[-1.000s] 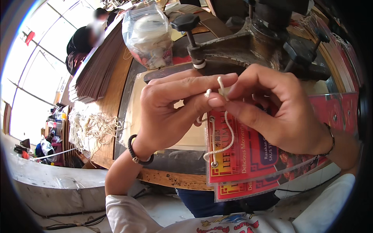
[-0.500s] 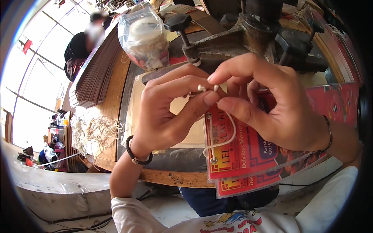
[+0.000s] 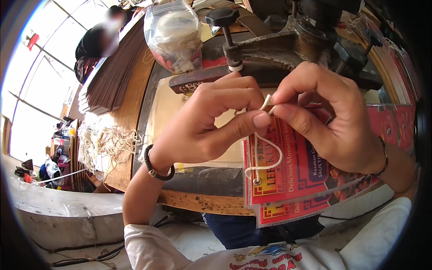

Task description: The person threads a white cord through holes in a stack of red brochures and ties a knot in the cord by hand.

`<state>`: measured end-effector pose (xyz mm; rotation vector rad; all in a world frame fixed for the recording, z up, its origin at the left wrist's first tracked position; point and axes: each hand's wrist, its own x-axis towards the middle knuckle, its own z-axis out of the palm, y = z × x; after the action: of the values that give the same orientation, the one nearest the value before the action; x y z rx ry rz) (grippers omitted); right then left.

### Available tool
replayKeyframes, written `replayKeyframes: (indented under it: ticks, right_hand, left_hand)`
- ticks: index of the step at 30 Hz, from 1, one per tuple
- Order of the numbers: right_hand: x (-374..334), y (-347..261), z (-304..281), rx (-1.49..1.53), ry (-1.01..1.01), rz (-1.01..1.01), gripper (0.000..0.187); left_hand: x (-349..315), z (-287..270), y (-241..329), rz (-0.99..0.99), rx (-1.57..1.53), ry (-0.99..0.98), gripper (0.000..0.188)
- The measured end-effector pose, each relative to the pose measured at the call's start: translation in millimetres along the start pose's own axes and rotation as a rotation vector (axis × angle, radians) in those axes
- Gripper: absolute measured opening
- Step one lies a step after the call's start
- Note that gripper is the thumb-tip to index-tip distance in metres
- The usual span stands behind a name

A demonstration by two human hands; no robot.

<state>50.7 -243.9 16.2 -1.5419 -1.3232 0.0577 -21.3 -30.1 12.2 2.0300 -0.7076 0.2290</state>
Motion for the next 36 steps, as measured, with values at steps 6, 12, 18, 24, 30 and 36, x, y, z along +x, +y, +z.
replayKeyframes:
  ticks: [6,12,18,24,30,36]
  right_hand:
    - [0.5,2.1,1.9,-0.030,0.010,-0.037,0.021]
    - [1.5,6.4,-4.2,-0.170,-0.045,-0.204,0.024]
    - [2.7,7.4,-2.6,-0.179,-0.048,-0.163,0.021]
    - [1.9,5.7,-2.3,-0.183,-0.037,-0.142,0.015]
    - [2.0,2.3,-4.1,-0.162,-0.027,-0.078,0.015]
    - [2.3,-3.9,-4.5,-0.144,-0.008,-0.086,0.016]
  left_hand:
    - [0.7,1.0,-3.0,0.037,-0.028,-0.046,0.024]
    - [0.6,0.5,-1.3,0.013,-0.007,-0.080,0.024]
    - [0.9,-0.1,-8.8,0.007,-0.086,-0.091,0.028]
    - [1.0,-0.3,-2.9,0.012,-0.049,-0.104,0.030]
    - [2.8,-1.1,-4.7,0.103,0.073,-0.035,0.018]
    - [-2.0,2.2,-2.0,0.033,0.078,0.202,0.013]
